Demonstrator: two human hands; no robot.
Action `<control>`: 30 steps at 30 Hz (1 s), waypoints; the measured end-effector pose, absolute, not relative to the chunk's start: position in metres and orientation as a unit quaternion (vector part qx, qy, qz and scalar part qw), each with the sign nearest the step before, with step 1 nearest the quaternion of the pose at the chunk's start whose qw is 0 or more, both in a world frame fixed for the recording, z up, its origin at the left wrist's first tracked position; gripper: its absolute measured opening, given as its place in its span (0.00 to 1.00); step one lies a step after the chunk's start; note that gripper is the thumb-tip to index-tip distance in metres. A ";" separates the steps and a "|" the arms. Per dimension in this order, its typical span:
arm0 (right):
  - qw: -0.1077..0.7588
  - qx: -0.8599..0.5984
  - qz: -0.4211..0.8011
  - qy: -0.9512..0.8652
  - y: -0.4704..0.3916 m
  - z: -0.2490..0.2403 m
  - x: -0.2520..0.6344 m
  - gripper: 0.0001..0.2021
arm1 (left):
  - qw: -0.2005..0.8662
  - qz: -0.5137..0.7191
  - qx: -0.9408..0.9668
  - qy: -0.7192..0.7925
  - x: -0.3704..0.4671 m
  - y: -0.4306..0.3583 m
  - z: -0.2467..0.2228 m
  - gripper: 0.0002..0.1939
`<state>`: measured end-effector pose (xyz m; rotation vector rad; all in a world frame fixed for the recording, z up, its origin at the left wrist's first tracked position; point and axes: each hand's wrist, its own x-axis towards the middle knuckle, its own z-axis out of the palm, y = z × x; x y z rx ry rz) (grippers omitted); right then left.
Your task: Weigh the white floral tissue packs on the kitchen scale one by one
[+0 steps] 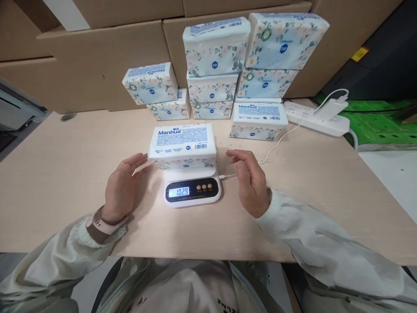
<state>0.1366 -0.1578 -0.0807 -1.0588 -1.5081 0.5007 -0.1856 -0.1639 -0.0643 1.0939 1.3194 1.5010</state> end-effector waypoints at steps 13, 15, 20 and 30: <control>0.573 -0.466 0.241 -0.630 -0.157 -0.080 0.135 0.19 | 0.418 0.595 0.446 0.522 -0.186 -0.165 -0.062 0.19; 0.572 -0.468 0.240 -0.629 -0.157 -0.080 0.135 0.19 | 0.417 0.595 0.448 0.521 -0.186 -0.165 -0.062 0.20; 0.564 -0.479 0.251 -0.625 -0.157 -0.081 0.136 0.19 | 0.405 0.595 0.458 0.521 -0.188 -0.165 -0.065 0.22; 0.434 -0.450 0.301 -0.720 -0.136 -0.063 0.101 0.39 | 0.437 0.533 0.606 0.398 -0.157 -0.139 -0.046 0.23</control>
